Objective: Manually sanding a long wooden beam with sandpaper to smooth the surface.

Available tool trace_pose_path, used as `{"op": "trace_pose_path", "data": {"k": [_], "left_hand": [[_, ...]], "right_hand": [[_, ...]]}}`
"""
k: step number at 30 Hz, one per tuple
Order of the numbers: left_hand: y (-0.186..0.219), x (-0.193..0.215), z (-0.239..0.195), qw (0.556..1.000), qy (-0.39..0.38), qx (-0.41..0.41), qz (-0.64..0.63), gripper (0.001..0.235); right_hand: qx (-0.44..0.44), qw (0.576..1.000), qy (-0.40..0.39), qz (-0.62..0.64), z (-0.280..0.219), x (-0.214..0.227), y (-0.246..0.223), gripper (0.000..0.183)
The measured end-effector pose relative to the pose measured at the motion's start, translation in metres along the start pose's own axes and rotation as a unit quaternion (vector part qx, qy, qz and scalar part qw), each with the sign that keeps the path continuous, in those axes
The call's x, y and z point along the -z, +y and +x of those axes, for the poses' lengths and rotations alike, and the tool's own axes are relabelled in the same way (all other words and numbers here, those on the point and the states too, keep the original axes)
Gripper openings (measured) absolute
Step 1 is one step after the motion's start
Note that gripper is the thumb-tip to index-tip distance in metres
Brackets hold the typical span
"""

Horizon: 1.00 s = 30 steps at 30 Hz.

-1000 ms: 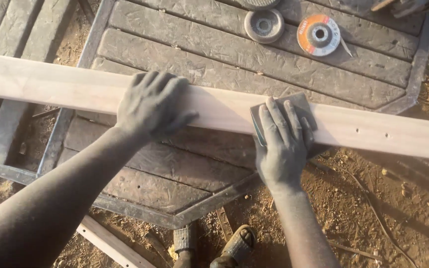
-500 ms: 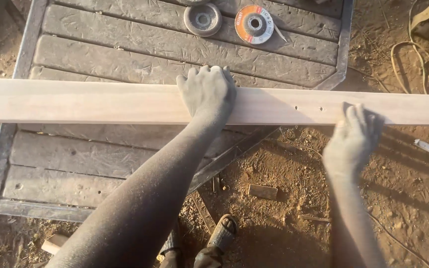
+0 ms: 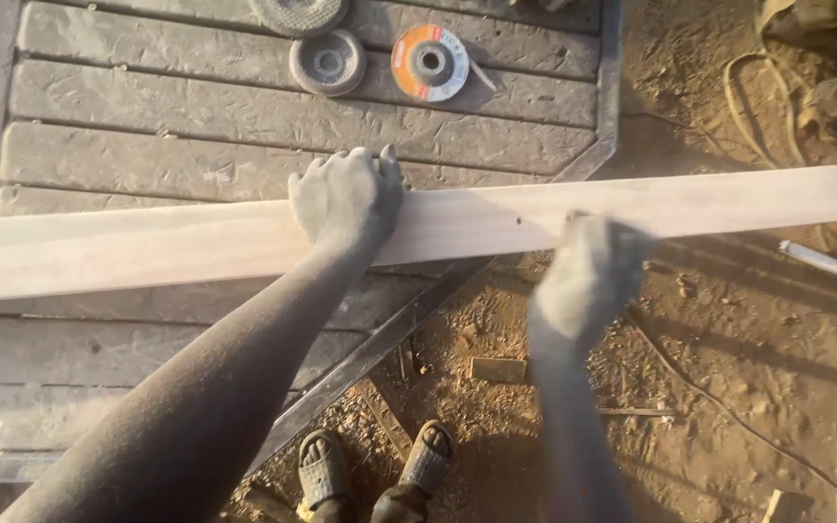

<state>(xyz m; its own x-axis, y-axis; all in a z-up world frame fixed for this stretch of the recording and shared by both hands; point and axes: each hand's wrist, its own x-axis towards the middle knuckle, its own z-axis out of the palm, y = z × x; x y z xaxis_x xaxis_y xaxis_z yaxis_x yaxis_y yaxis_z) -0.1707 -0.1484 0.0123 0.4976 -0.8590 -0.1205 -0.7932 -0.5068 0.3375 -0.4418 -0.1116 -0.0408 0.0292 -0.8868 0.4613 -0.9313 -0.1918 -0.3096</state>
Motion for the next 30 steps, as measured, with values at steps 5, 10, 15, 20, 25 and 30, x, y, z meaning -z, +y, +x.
{"op": "trace_pose_path", "data": {"k": [5, 10, 15, 20, 25, 30], "left_hand": [[-0.003, 0.004, -0.003, 1.0, -0.011, -0.007, -0.006, 0.052], [-0.008, -0.002, -0.002, 1.0, 0.02, -0.022, 0.002, 0.046], [-0.006, 0.003, -0.005, 1.0, 0.007, -0.016, -0.021, 0.047], [-0.008, 0.0, -0.004, 1.0, 0.0, -0.023, 0.004, 0.046], [-0.007, 0.005, -0.006, 0.998, -0.018, -0.009, 0.052, 0.05], [-0.006, 0.005, -0.007, 0.998, -0.017, 0.014, 0.057, 0.052]], "right_hand": [[0.132, 0.98, -0.149, 0.024, -0.009, 0.005, -0.06, 0.044], [0.013, 0.998, -0.049, 0.042, 0.051, 0.024, 0.058, 0.039], [0.103, 0.992, -0.044, 0.062, 0.005, 0.019, -0.067, 0.036], [0.209, 0.968, -0.094, 0.104, -0.021, 0.008, -0.066, 0.048], [0.142, 0.985, -0.02, 0.092, 0.038, 0.028, 0.088, 0.043], [-0.049, 0.999, 0.002, 0.024, 0.068, 0.021, 0.164, 0.04]]}}
